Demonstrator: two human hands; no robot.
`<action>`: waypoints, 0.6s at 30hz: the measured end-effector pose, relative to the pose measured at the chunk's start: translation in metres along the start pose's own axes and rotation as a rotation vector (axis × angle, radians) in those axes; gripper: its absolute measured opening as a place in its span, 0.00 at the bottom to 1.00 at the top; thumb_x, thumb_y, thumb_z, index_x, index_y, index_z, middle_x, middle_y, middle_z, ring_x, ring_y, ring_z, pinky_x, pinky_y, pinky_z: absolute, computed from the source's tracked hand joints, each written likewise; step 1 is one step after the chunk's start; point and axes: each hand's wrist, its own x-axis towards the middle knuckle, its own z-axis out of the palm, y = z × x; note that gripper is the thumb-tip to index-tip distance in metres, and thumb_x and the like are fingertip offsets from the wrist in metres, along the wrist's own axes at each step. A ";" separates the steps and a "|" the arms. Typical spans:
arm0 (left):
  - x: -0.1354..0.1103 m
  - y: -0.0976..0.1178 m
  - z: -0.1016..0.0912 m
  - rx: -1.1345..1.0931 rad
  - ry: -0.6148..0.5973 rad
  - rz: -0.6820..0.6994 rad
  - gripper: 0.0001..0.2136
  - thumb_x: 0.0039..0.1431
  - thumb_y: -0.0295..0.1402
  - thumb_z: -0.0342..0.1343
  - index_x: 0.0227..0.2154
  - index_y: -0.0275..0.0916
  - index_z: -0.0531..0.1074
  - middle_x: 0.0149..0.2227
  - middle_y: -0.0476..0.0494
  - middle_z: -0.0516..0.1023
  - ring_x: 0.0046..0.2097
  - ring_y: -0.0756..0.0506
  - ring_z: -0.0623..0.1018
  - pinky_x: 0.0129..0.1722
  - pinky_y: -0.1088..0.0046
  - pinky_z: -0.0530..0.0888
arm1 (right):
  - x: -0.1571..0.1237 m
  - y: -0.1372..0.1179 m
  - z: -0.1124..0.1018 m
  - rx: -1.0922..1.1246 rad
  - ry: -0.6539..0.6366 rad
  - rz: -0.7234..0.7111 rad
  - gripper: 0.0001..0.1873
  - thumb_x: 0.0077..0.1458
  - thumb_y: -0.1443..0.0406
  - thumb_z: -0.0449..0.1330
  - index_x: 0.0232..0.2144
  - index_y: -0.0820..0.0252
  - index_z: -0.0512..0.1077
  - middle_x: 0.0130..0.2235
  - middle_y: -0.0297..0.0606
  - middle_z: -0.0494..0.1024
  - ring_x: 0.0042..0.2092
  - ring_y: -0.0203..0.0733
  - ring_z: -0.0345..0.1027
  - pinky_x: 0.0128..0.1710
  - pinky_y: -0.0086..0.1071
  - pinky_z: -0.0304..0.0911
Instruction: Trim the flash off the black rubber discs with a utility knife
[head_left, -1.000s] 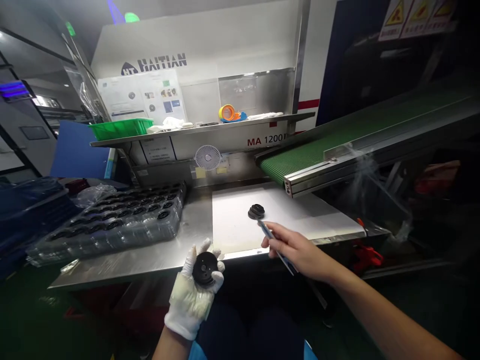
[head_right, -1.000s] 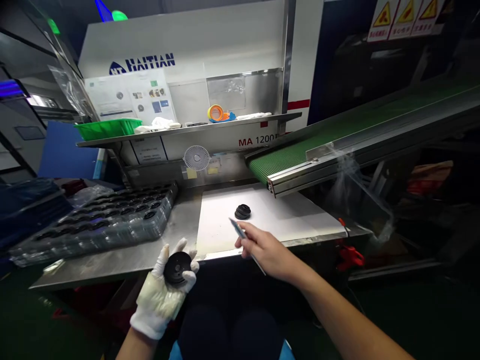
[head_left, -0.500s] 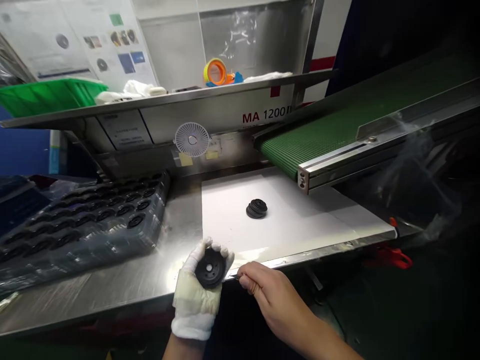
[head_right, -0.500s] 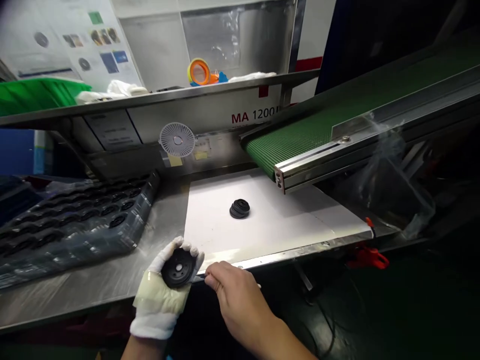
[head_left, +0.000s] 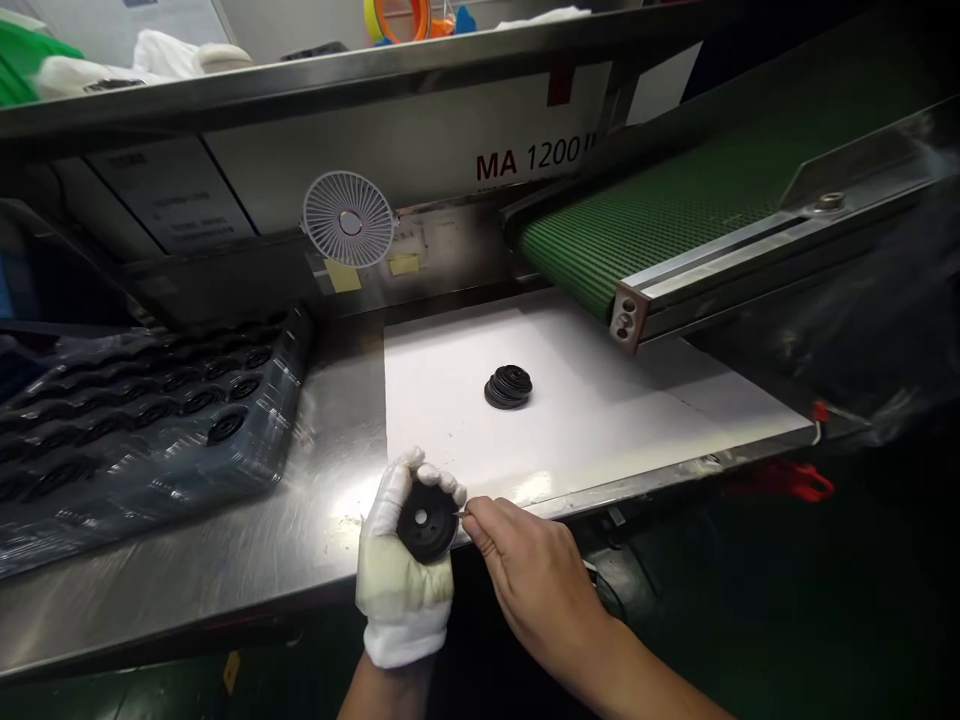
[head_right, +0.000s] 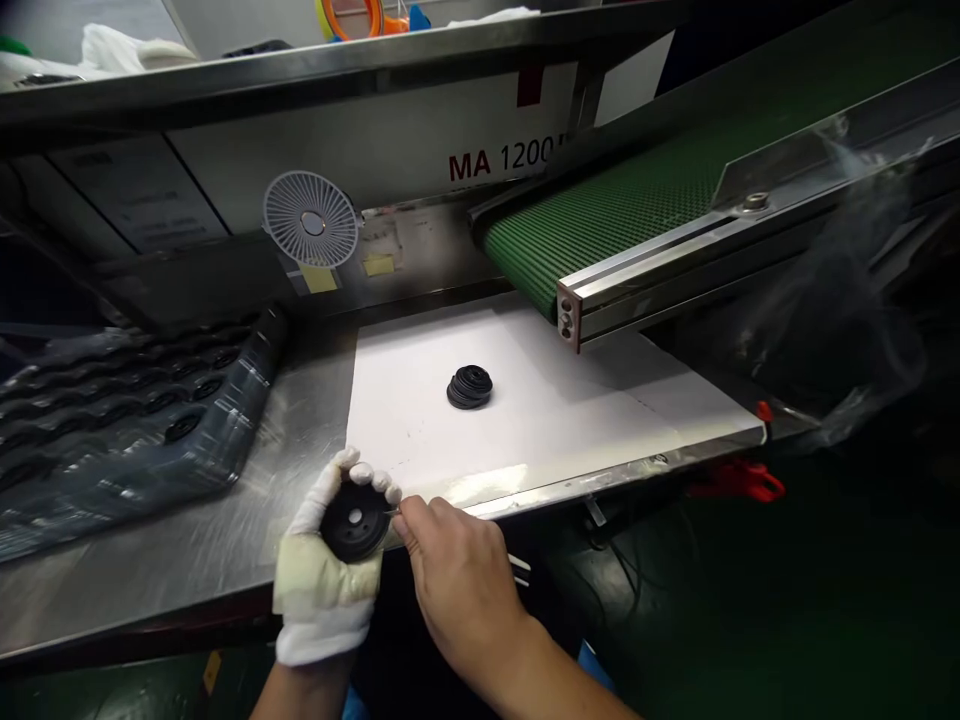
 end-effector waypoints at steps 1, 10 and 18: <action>0.001 -0.001 0.000 0.004 0.004 0.010 0.05 0.59 0.29 0.55 0.37 0.36 0.73 0.30 0.48 0.70 0.33 0.48 0.73 0.35 0.69 0.74 | 0.000 0.000 0.001 -0.016 -0.001 0.010 0.13 0.68 0.62 0.44 0.30 0.55 0.60 0.28 0.32 0.67 0.27 0.39 0.61 0.27 0.31 0.47; 0.006 -0.008 0.006 0.051 0.064 0.184 0.04 0.58 0.27 0.55 0.36 0.35 0.73 0.28 0.50 0.69 0.31 0.51 0.72 0.34 0.72 0.75 | -0.007 -0.010 0.011 -0.028 -0.010 0.027 0.11 0.68 0.64 0.47 0.31 0.55 0.62 0.29 0.31 0.69 0.29 0.39 0.64 0.28 0.31 0.47; -0.004 0.003 0.001 0.187 -0.012 0.063 0.15 0.59 0.28 0.52 0.48 0.38 0.72 0.45 0.37 0.75 0.48 0.40 0.74 0.47 0.58 0.74 | -0.006 -0.008 0.002 -0.011 -0.021 -0.024 0.12 0.68 0.65 0.47 0.31 0.57 0.64 0.29 0.33 0.71 0.30 0.40 0.66 0.29 0.30 0.51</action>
